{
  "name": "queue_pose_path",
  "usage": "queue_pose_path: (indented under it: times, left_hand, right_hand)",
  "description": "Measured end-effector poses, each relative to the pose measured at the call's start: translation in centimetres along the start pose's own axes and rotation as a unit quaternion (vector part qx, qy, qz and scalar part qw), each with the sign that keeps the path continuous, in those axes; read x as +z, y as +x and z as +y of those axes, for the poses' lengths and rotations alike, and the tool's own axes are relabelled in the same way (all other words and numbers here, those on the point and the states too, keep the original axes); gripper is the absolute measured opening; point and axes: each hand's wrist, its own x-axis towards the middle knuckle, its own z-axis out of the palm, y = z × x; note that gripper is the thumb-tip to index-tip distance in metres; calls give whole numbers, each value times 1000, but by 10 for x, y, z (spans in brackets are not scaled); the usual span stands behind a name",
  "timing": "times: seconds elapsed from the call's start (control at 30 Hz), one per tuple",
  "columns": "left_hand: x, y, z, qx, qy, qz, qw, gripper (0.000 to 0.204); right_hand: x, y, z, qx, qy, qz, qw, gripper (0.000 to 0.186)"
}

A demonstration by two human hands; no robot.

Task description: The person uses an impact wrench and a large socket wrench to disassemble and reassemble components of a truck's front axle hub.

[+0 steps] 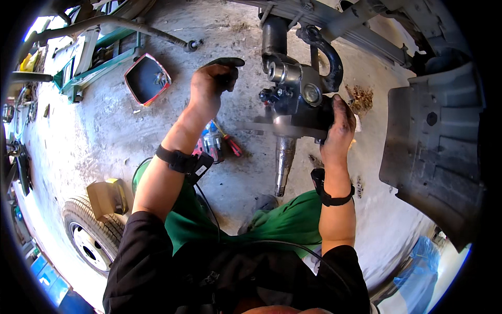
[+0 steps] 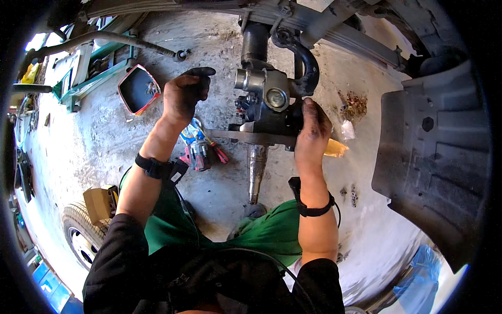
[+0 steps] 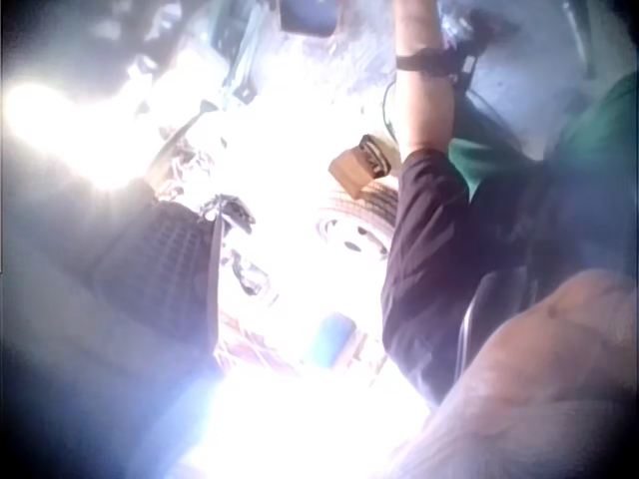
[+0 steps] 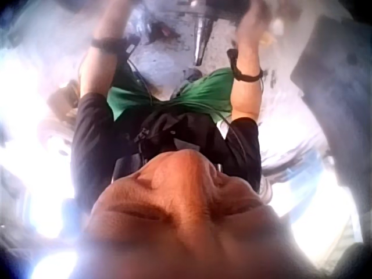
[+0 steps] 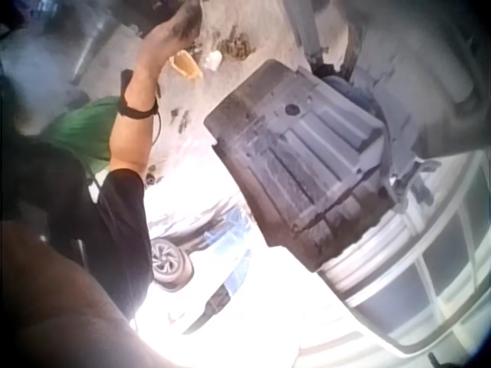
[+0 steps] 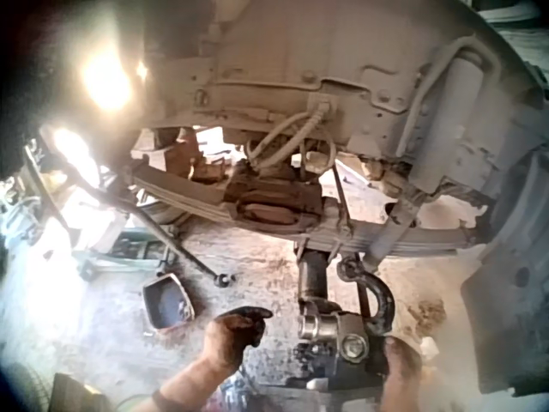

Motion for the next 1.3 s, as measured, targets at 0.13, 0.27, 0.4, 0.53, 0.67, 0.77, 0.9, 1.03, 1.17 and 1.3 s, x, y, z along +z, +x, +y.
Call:
queue_pose_path:
  times: [0.13, 0.27, 0.4, 0.53, 0.67, 0.77, 0.9, 1.03, 1.17, 1.3]
  left_hand:
    - [-5, 3, 2, -8, -12, -3, 1000, 37]
    - [-16, 7, 7, -24, -96, 27, 995, 34]
    - [-24, 6, 21, 5, -105, 115, 988, 34]
    - [-46, 7, 26, -1, -108, 81, 991, 22]
    - [-65, 14, 18, -23, -161, 119, 979, 21]
    - [-70, 17, 18, -17, -170, 67, 983, 22]
    - [-64, 27, 15, -40, -160, 45, 985, 23]
    - [-66, 20, 11, -21, -40, 88, 995, 23]
    - [-48, -8, 17, -123, -142, 95, 978, 35]
    - [-17, -50, -1, -202, -163, 58, 964, 42]
  right_hand:
    - [-3, -1, 4, -115, -152, -3, 982, 25]
    - [-17, -1, 17, -266, -293, -22, 918, 23]
    - [-14, 0, 20, -299, -346, -33, 889, 28]
    - [-11, -3, 14, -334, -375, -34, 864, 29]
    - [-7, -4, 12, -250, -284, -40, 925, 30]
    - [-8, -1, 14, -321, -382, -51, 865, 39]
    - [-19, 6, 21, -306, -402, -30, 862, 35]
    - [-19, 13, 2, -258, -304, 52, 916, 18]
    - [-45, 4, -7, -93, -197, 144, 965, 31]
    - [-77, -30, -20, 42, -41, 128, 990, 35]
